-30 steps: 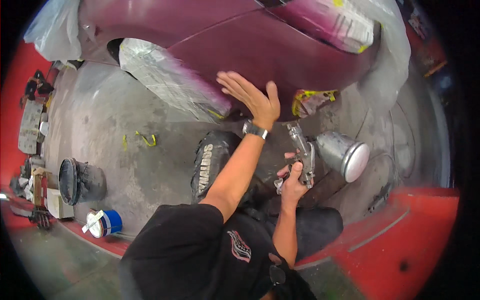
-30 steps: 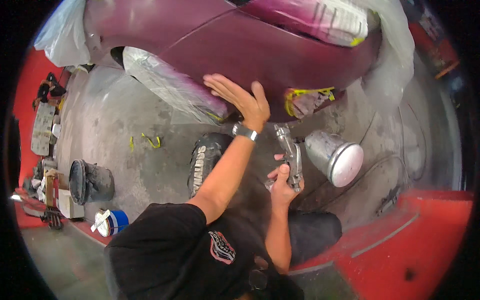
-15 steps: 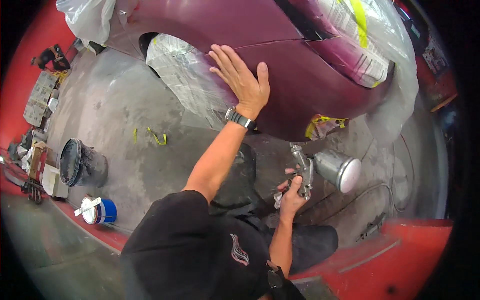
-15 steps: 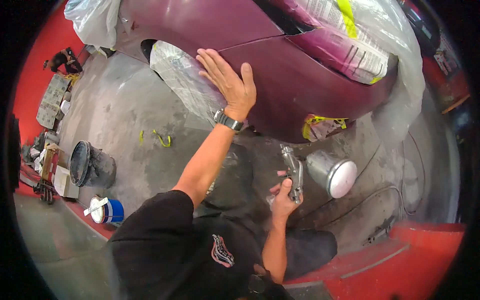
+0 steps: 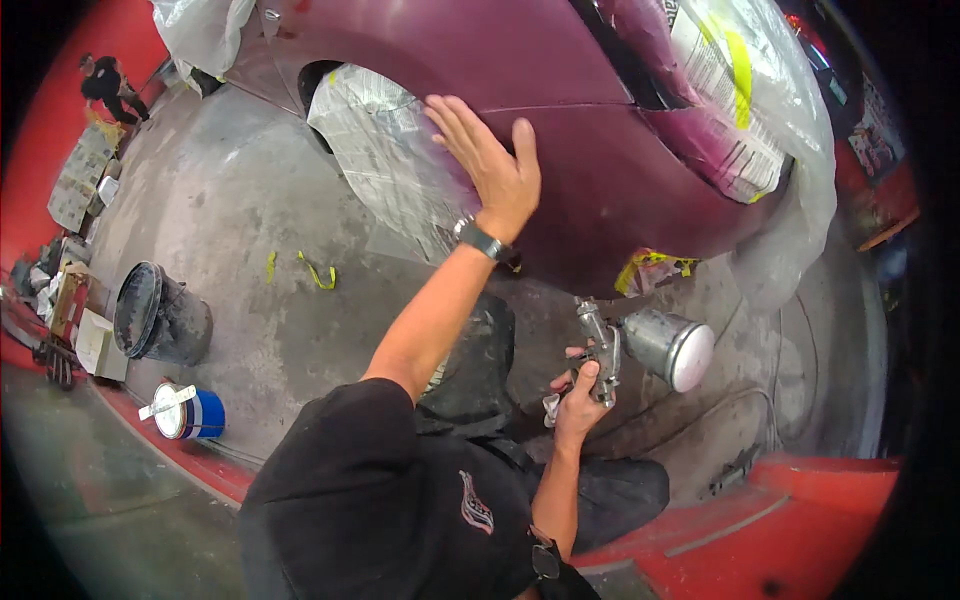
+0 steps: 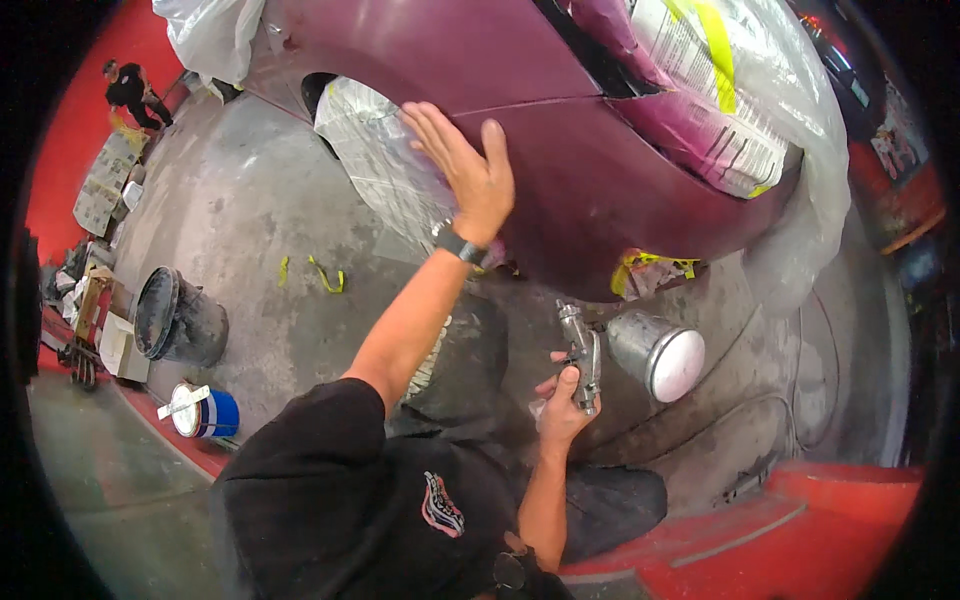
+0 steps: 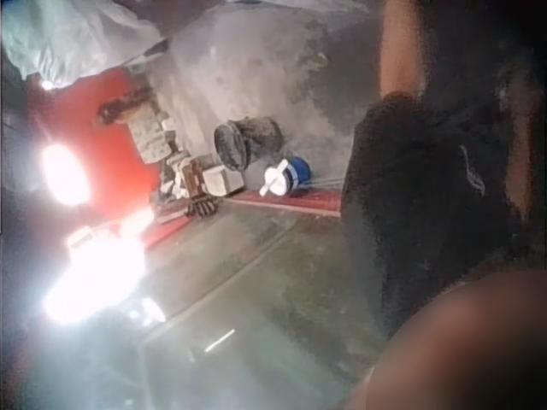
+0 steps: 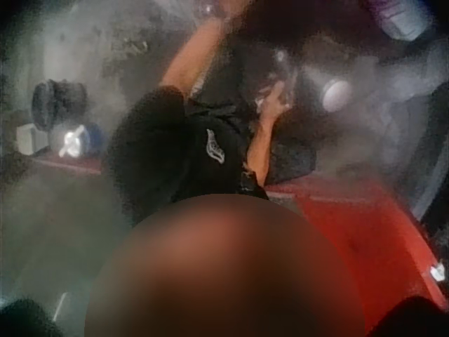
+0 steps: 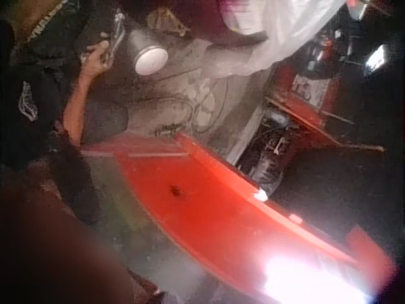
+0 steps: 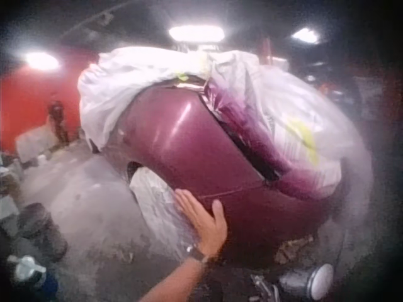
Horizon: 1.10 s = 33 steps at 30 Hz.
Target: The person uses a spray gun to apply paint to the side panel of a car and then wipes the surface with their hand.
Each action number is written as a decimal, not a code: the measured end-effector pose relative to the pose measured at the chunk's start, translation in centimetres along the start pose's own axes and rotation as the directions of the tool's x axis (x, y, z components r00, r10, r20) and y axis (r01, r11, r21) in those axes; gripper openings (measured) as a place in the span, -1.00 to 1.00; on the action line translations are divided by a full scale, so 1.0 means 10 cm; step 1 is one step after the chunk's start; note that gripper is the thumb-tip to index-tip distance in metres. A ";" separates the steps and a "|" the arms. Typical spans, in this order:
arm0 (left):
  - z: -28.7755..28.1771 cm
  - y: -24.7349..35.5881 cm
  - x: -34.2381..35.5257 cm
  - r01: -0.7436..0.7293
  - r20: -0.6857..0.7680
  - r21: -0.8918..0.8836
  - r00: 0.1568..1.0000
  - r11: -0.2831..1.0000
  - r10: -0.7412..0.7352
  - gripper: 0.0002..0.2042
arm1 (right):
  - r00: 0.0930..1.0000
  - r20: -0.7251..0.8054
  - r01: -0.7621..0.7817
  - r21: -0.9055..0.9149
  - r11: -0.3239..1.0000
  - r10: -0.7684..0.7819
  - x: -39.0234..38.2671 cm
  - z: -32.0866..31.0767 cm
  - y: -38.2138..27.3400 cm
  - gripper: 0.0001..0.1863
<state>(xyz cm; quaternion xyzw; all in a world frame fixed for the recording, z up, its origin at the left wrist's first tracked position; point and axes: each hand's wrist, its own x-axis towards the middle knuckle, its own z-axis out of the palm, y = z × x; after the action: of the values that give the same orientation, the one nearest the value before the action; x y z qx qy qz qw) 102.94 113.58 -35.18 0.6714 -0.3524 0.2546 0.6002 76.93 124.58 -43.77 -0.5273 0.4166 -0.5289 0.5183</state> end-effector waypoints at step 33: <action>0.26 1.12 0.22 -0.957 0.648 -0.268 -0.097 0.108 0.755 -0.23 | 0.992 -0.125 0.034 0.230 0.972 -0.005 0.62 -0.78 -0.70 -0.48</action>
<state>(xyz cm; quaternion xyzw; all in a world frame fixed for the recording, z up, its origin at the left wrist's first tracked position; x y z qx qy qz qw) 95.33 110.28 -26.86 0.3867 -0.8430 0.3738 0.0077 69.01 118.49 -36.79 -0.4335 0.3780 -0.6108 0.5442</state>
